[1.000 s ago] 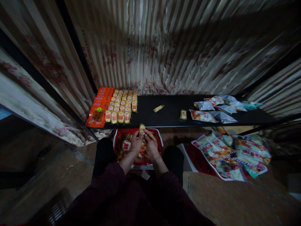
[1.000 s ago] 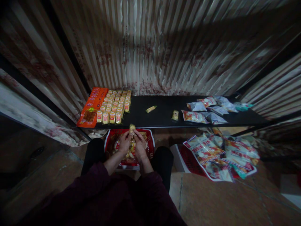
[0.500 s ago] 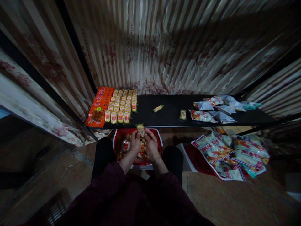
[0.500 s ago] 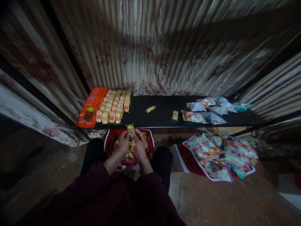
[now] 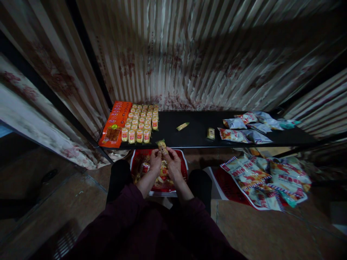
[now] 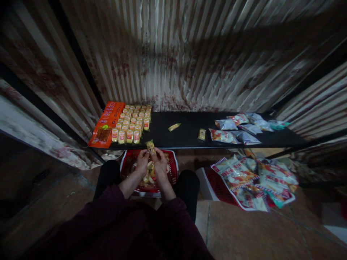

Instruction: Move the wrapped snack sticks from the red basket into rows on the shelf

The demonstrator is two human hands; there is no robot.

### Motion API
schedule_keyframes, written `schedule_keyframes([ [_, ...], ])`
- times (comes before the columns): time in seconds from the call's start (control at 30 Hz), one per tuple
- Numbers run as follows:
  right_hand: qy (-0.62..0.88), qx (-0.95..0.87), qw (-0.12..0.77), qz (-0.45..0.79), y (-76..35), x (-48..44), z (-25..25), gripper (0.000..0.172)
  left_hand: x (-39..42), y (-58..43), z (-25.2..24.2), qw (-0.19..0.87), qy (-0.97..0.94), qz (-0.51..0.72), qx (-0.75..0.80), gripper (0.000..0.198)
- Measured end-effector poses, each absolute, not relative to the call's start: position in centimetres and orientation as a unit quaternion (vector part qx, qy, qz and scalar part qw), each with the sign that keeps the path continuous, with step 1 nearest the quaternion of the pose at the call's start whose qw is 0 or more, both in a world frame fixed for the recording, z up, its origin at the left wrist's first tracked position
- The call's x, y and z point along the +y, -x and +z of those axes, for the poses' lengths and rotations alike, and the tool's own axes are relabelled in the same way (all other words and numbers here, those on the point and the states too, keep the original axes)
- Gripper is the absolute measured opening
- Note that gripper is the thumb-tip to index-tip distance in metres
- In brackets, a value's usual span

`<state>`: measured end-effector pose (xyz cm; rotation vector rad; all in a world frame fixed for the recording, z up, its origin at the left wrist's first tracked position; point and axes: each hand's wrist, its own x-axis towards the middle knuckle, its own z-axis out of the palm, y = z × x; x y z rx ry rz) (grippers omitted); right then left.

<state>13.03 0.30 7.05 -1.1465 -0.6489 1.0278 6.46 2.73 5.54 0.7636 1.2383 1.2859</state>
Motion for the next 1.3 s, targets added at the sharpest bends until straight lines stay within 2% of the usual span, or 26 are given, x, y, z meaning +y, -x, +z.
schedule_keyframes([
  [0.3,0.555,-0.346,0.647,0.393,-13.3,0.7,6.8,0.033,2.9,-6.6,5.8,0.575,-0.304,0.548,0.526,0.008],
  [0.57,0.584,-0.451,0.609,0.29,-13.7,0.6,7.4,0.02,3.2,-6.9,5.4,0.619,-0.246,0.552,0.503,0.017],
  [0.7,0.589,-0.463,0.602,0.277,-13.6,0.7,8.3,0.019,3.4,-7.0,5.5,0.611,-0.258,0.555,0.502,0.019],
  [1.0,0.589,-0.466,0.607,0.261,-14.0,0.9,8.0,0.019,3.3,-6.9,5.8,0.605,-0.261,0.563,0.498,0.011],
  [1.3,0.598,-0.457,0.606,0.259,-13.9,1.4,7.8,0.019,3.3,-6.5,6.3,0.583,-0.283,0.569,0.507,0.017],
])
